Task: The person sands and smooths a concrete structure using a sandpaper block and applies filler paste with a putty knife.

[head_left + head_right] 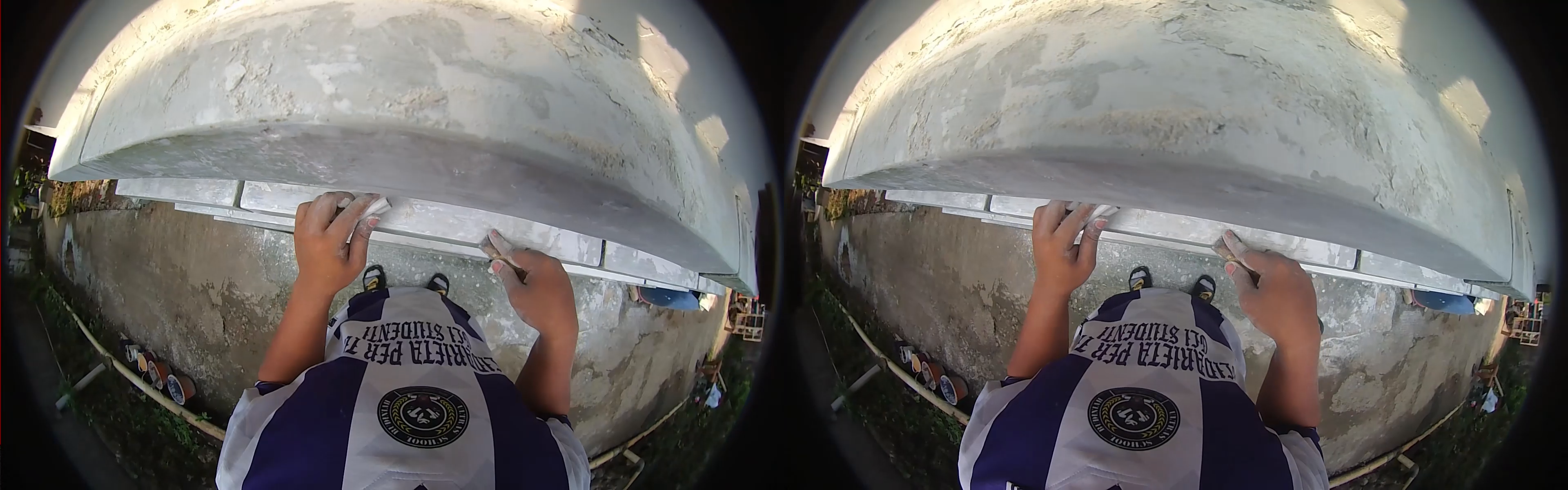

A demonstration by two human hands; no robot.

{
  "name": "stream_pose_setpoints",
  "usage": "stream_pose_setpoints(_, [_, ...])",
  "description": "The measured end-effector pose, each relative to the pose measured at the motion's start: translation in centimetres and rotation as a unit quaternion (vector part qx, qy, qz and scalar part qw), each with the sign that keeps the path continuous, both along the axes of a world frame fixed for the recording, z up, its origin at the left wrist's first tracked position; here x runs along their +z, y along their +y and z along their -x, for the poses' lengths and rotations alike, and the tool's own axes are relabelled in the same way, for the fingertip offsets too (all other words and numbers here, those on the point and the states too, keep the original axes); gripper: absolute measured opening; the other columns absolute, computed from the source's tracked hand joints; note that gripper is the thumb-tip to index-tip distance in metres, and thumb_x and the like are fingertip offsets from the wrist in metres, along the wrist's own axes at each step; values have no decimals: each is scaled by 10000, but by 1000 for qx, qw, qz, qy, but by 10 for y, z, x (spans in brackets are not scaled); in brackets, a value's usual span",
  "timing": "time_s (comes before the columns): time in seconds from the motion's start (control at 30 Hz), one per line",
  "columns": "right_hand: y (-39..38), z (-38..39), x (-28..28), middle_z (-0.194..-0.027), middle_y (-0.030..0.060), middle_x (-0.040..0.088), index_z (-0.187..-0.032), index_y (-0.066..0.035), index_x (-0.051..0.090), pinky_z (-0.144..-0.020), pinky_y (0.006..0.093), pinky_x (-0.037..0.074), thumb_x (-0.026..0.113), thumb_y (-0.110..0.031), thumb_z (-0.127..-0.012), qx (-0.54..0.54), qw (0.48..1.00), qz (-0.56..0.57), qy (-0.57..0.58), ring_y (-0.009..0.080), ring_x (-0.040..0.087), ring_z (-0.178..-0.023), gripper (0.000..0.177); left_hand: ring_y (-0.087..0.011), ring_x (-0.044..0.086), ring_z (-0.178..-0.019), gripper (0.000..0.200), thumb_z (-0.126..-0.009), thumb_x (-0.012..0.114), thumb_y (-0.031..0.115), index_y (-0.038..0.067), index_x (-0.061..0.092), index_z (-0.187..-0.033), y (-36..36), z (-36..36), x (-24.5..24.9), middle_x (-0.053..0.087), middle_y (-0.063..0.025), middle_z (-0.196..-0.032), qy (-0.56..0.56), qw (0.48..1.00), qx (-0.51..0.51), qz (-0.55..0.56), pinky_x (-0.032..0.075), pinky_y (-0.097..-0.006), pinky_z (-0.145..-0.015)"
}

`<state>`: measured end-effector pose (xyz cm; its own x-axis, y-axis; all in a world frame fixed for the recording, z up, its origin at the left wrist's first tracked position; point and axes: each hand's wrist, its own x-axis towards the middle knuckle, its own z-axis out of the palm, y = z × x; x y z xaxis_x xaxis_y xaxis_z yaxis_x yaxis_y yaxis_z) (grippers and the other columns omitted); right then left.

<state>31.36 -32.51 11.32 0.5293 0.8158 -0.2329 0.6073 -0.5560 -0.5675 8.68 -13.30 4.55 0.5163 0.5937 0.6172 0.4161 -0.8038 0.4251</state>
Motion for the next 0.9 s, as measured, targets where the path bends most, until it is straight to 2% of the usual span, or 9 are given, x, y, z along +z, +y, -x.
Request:
stream_pose_setpoints(0.07, [-2, 2, -6, -982, 188, 720, -1286, -175, 720, -792, 436, 525, 696, -172, -923, 17, 1000, -11, -21, 370, 679, -852, 364, -232, 629, -762, 275, -853, 757, 167, 79, 757, -1114, -11, -10, 5, 662, -68, -897, 2, 997, -17, 74, 484, -356, -675])
stream_pose_setpoints(0.1, [-2, 2, -8, -971, 198, 708, -1282, -148, 714, -792, 439, 520, 689, -158, -925, 16, 1000, -22, -7, 380, 672, -855, 358, -247, 661, -694, 285, -877, 754, 186, 69, 744, -1136, -14, -14, 8, 676, -89, -907, 5, 998, -32, 54, 520, -345, -591])
stream_pose_setpoints(0.27, [-5, 5, -21, -950, 225, 672, -1222, -35, 701, -799, 443, 508, 667, -90, -928, 8, 991, -113, 72, 413, 640, -837, 301, -357, 724, -809, 297, -950, 682, 153, 40, 666, -1224, -47, -34, 23, 714, -166, -1034, -2, 977, -60, 205, 577, -413, -687])
stream_pose_setpoints(0.33, [-2, 6, -35, -947, 226, 668, -1272, -41, 679, -791, 424, 513, 659, -63, -926, 11, 984, -144, 105, 394, 641, -816, 347, -380, 721, -843, 295, -958, 662, 131, 31, 643, -1236, -57, -43, 24, 710, -187, -1073, -30, 961, -56, 268, 579, -421, -707])
stream_pose_setpoints(0.37, [0, 7, -39, -945, 226, 666, -1297, -44, 668, -787, 415, 515, 656, -49, -926, 12, 980, -160, 121, 385, 641, -805, 372, -365, 695, -802, 232, -996, 627, 133, 9, 628, -1192, -58, -44, 19, 690, -205, -1019, -44, 968, -80, 233, 544, -368, -708])
stream_pose_setpoints(0.47, [6, 16, -29, -921, 215, 671, -1378, -45, 618, -713, 380, 521, 660, -34, -931, 38, 960, -226, 161, 318, 652, -751, 449, -362, 681, -869, 255, -1009, 610, 143, -1, 598, -1219, -61, -47, 29, 664, -223, -1045, 43, 959, -122, 251, 538, -383, -762])
stream_pose_setpoints(0.57, [9, 25, -37, -923, 201, 690, -1438, -21, 563, -674, 347, 537, 688, -55, -934, 16, 929, -313, 198, 254, 681, -742, 521, -379, 658, -950, 323, -998, 637, 195, -5, 586, -1246, -68, -50, 33, 638, -217, -1050, 28, 938, -145, 313, 522, -406, -831])
stream_pose_setpoints(0.77, [13, 27, -54, -1009, 243, 742, -1427, 67, 533, -720, 313, 576, 741, -73, -917, 11, 902, -409, 136, 208, 749, -843, 568, -443, 667, -947, 581, -879, 775, 375, 17, 541, -1272, -76, -54, 27, 570, -219, -1247, 103, 921, -220, 303, 548, -471, -787])
stream_pose_setpoints(0.9, [10, 30, -53, -950, 202, 758, -1441, 61, 518, -741, 302, 584, 755, -71, -913, -23, 879, -429, 205, 206, 762, -861, 593, -457, 662, -968, 633, -819, 821, 348, 6, 516, -1258, -77, -56, 27, 547, -222, -1293, 117, 923, -239, 280, 551, -489, -783])
